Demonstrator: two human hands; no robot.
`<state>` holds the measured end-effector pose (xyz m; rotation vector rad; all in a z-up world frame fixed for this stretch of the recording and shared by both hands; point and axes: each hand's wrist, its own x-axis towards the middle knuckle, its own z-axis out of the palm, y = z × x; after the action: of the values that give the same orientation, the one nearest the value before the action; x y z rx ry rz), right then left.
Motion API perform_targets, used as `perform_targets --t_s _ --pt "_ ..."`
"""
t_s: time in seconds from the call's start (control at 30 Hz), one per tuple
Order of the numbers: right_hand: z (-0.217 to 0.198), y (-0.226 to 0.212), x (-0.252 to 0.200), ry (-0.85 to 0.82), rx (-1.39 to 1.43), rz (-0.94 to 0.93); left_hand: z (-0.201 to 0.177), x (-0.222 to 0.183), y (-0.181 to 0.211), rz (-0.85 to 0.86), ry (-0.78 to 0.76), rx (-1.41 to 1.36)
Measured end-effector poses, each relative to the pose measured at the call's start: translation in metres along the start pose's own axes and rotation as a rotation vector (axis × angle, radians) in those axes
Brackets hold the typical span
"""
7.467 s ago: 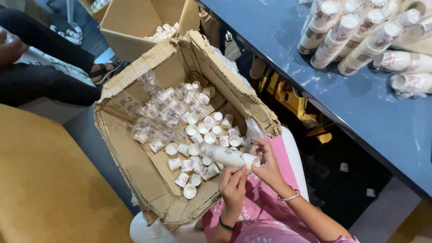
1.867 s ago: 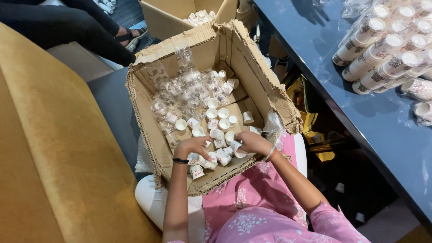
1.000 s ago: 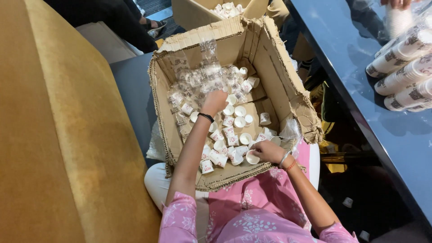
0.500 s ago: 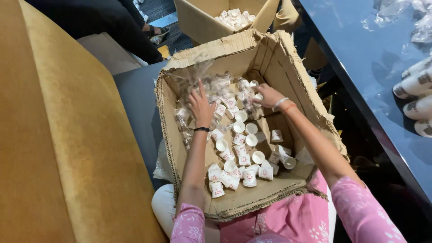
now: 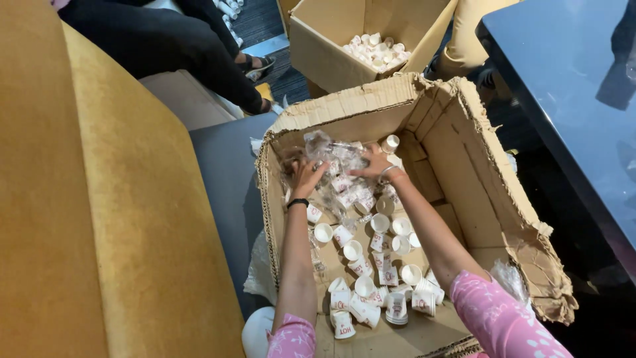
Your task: Sort and stack small paper cups from a cardboard box into stacks and clear plastic sleeves.
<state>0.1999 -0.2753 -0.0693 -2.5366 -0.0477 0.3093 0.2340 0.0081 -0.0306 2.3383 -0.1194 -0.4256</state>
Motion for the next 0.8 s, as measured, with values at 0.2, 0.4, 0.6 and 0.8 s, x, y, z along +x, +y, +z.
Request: perform_targets --t_s 0.2,0.4,0.6,0.8 --pt "-0.036 -0.065 -0.027 -0.196 -0.029 0.152 -0.019 -0.036 0.060 0.021 -0.155 0.084" --pt "-0.001 -0.048 -0.081 -0.284 -0.160 -0.083 0.039 -0.058 0.017 0.290 -0.176 0.121" --pt "-0.001 -0.081 -0.157 -0.472 -0.404 -0.230 0.052 -0.079 -0.031 0.098 -0.608 -0.217" --pt "0.005 -0.111 -0.246 -0.775 -0.198 -0.308 0.049 -0.107 -0.023 -0.019 -1.139 0.108"
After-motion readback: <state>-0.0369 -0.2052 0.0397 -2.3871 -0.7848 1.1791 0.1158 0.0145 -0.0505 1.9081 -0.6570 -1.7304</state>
